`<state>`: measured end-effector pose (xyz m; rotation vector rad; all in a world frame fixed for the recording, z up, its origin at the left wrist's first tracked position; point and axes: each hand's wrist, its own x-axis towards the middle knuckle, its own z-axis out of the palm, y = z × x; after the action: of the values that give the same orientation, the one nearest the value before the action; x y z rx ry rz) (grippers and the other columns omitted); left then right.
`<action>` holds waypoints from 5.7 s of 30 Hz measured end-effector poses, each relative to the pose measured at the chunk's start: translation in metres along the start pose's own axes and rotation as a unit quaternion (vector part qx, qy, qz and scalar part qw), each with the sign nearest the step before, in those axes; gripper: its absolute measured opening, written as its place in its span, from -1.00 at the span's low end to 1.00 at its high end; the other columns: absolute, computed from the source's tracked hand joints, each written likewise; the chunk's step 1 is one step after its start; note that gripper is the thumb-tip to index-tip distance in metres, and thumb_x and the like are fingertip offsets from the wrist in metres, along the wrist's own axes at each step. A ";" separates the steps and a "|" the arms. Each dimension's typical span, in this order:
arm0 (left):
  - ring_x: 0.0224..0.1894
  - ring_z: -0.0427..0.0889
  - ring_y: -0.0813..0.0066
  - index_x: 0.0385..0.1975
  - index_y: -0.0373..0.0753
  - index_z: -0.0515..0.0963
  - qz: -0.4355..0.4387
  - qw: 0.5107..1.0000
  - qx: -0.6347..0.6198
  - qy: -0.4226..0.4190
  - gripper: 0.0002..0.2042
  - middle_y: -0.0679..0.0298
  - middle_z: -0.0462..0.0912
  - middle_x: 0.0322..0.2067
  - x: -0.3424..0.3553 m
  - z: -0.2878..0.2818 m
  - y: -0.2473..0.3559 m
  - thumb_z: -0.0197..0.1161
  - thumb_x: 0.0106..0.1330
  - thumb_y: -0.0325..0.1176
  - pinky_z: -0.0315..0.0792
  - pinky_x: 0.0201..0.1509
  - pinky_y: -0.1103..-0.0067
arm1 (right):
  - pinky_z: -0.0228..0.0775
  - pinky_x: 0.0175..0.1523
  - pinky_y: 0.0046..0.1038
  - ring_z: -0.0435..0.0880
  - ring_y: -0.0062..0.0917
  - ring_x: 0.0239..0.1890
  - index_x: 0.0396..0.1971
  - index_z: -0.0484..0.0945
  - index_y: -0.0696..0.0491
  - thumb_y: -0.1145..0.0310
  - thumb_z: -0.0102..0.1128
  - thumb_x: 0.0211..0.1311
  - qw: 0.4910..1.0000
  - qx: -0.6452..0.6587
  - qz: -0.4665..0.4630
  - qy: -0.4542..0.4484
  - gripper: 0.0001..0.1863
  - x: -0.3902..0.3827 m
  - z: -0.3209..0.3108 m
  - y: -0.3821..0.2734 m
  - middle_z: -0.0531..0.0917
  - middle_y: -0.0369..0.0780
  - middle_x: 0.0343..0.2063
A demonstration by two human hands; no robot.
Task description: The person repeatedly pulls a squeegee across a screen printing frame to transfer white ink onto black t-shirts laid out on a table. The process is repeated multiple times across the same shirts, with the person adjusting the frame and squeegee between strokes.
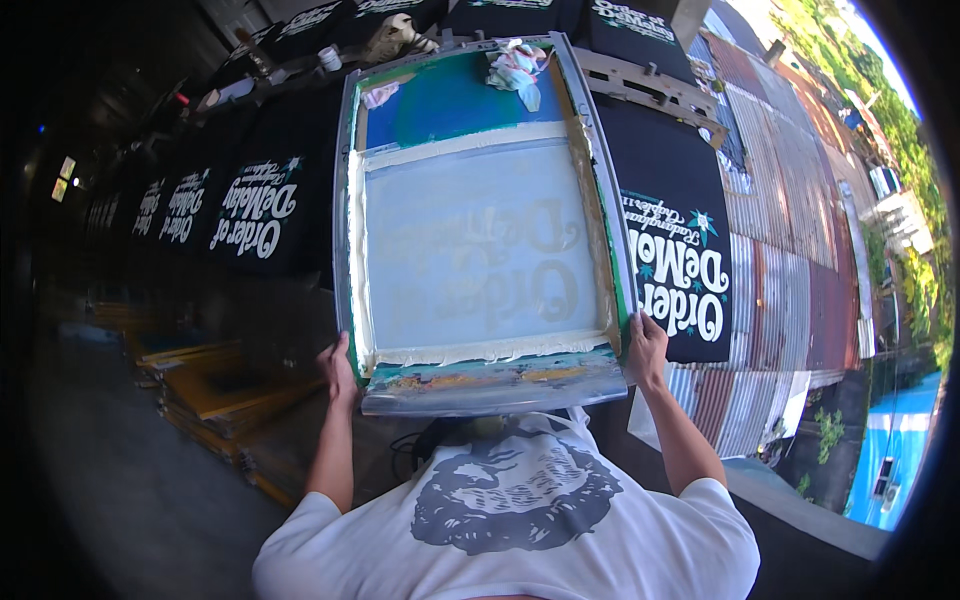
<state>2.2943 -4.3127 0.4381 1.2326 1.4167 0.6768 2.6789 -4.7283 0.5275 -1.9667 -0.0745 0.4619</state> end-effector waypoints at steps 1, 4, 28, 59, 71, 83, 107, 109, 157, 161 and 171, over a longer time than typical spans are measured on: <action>-0.44 0.43 0.51 -0.48 -0.48 0.63 -0.010 1.000 -0.012 0.003 -0.58 0.25 0.62 -0.56 0.006 -0.008 -0.009 0.30 0.42 -0.15 0.33 -0.30 0.43 | 0.37 -0.23 -0.58 0.46 -0.73 -0.36 0.08 0.61 0.31 0.23 0.05 0.60 1.000 -0.016 -0.010 -0.005 -0.59 0.004 0.007 -0.001 0.66 -0.31 -0.39; -0.42 0.43 0.53 -0.47 -0.47 0.64 0.011 1.000 0.019 0.008 -0.59 0.26 0.62 -0.54 0.004 -0.021 0.015 0.31 0.41 -0.15 0.33 -0.28 0.45 | 0.38 -0.21 -0.57 0.49 -0.71 -0.35 0.07 0.60 0.32 0.24 0.03 0.60 0.997 -0.058 -0.043 -0.018 -0.59 0.028 0.027 -0.004 0.68 -0.27 -0.38; -0.37 0.58 0.52 -0.28 -0.49 0.69 -0.088 0.922 -0.180 0.330 -0.63 0.24 0.70 -0.39 0.064 -0.296 -0.066 0.26 0.49 -0.20 0.45 -0.21 0.49 | 0.33 -0.24 -0.45 0.39 -0.67 -0.38 -0.19 0.63 0.34 0.22 0.06 0.52 0.902 -0.127 -0.205 -0.358 -0.59 0.039 0.531 -0.144 0.57 -0.25 -0.52; -0.54 0.33 0.63 -0.58 -0.41 0.61 -0.094 0.860 -0.244 0.438 -0.62 0.41 0.49 -0.62 0.534 -0.747 -0.038 0.31 0.43 -0.24 0.25 -0.45 0.50 | 0.18 -0.38 -0.49 0.29 -0.76 -0.45 -0.41 0.56 0.24 0.30 0.08 0.52 0.823 -0.122 -0.281 -0.478 -0.67 -0.113 1.249 -0.373 0.43 -0.43 -0.58; -0.54 0.37 0.63 -0.57 -0.42 0.61 -0.099 0.866 -0.214 0.441 -0.61 0.41 0.49 -0.62 0.734 -0.897 -0.030 0.30 0.44 -0.22 0.29 -0.45 0.51 | 0.11 -0.44 -0.48 0.25 -0.72 -0.54 -0.42 0.59 0.23 0.27 0.04 0.53 0.830 -0.148 -0.293 -0.452 -0.63 -0.158 1.482 -0.435 0.41 -0.40 -0.65; -0.54 0.38 0.63 -0.56 -0.44 0.62 -0.088 0.864 -0.238 0.435 -0.64 0.39 0.53 -0.59 1.010 -1.001 -0.024 0.33 0.42 -0.27 0.29 -0.47 0.52 | 0.25 -0.35 -0.46 0.32 -0.72 -0.42 -0.41 0.53 0.24 0.26 0.02 0.52 0.820 -0.132 -0.288 -0.478 -0.64 -0.122 1.774 -0.485 0.44 -0.35 -0.59; -0.40 0.58 0.51 -0.25 -0.54 0.68 -0.106 0.897 -0.242 0.355 -0.65 0.22 0.70 -0.39 1.369 -1.127 0.114 0.27 0.49 -0.26 0.46 -0.28 0.53 | 0.30 -0.32 -0.49 0.38 -0.70 -0.46 -0.30 0.60 0.26 0.22 0.05 0.56 0.868 -0.184 -0.252 -0.387 -0.62 -0.073 2.041 -0.678 0.53 -0.35 -0.53; -0.38 0.58 0.51 -0.24 -0.56 0.68 -0.124 0.888 -0.262 0.356 -0.65 0.21 0.71 -0.37 1.389 -1.121 0.126 0.26 0.49 -0.27 0.47 -0.25 0.54 | 0.31 -0.31 -0.47 0.37 -0.68 -0.44 -0.37 0.57 0.26 0.24 0.04 0.55 0.875 -0.181 -0.243 -0.377 -0.62 -0.065 2.048 -0.675 0.51 -0.35 -0.53; -0.47 0.47 0.63 -0.42 -0.46 0.64 0.005 0.961 -0.207 0.184 -0.71 0.34 0.62 -0.49 1.971 -1.076 0.315 0.26 0.48 -0.34 0.34 -0.36 0.54 | 0.43 -0.07 -0.51 0.54 -0.69 -0.24 0.07 0.63 0.29 0.26 0.06 0.56 0.951 -0.078 -0.202 -0.221 -0.61 0.186 2.320 -0.808 0.72 -0.26 -0.30; -0.47 0.46 0.63 -0.42 -0.46 0.63 0.020 0.959 -0.231 0.162 -0.71 0.34 0.61 -0.49 2.028 -1.043 0.357 0.24 0.50 -0.35 0.33 -0.36 0.55 | 0.43 -0.12 -0.53 0.52 -0.72 -0.26 0.05 0.64 0.29 0.28 0.05 0.56 0.955 -0.059 -0.212 -0.200 -0.62 0.228 2.330 -0.838 0.71 -0.30 -0.32; -0.42 0.49 0.62 -0.38 -0.47 0.65 0.048 0.972 -0.199 0.114 -0.74 0.34 0.63 -0.47 2.178 -1.030 0.407 0.22 0.49 -0.38 0.34 -0.30 0.54 | 0.42 -0.17 -0.54 0.51 -0.73 -0.29 0.03 0.66 0.29 0.30 0.03 0.55 0.960 -0.017 -0.226 -0.162 -0.63 0.290 2.419 -0.872 0.69 -0.33 -0.36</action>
<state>1.7247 -1.9410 0.2991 0.9313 1.3271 1.1397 2.2288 -2.1863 0.3455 -1.8162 -0.7278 0.4744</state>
